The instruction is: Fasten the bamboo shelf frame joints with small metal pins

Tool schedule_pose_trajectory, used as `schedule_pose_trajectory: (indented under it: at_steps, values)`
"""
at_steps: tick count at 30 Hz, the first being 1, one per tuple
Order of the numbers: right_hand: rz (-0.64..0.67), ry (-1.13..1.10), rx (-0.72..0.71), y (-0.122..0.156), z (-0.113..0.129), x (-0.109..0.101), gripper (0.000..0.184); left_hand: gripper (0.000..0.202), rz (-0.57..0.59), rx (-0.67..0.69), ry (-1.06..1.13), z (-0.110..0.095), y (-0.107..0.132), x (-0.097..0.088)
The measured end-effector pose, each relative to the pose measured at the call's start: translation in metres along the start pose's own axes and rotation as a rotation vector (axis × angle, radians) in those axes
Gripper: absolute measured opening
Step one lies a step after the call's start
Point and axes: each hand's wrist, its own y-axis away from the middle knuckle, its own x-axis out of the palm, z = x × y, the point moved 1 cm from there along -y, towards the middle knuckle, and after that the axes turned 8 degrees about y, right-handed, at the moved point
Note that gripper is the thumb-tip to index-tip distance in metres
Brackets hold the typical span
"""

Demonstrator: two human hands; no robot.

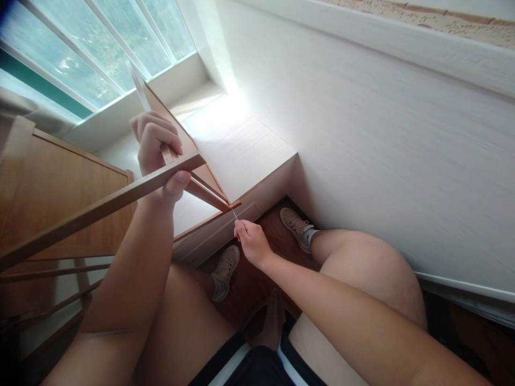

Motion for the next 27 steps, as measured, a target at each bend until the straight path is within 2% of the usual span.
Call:
schedule_pose_trajectory:
  at_steps: [6,11,18,27]
  values:
    - [-0.007,0.07,-0.006,0.0003,0.0025,-0.0034,0.047,0.056,0.005,-0.002,0.006,0.0003,-0.0004,-0.0008]
    - [-0.031,0.22,-0.003,-0.0002,0.0042,-0.0058,0.045,0.058,0.012,-0.041,0.013,0.0019,0.0016,-0.0009]
    - [-0.045,0.442,-0.009,0.004,0.0063,-0.0053,0.04,0.056,0.016,-0.023,0.014,0.0019,0.0008,-0.0005]
    - [-0.051,0.592,-0.027,-0.0002,0.006,-0.008,0.04,0.06,0.007,-0.049,0.023,0.0025,0.0023,-0.0002]
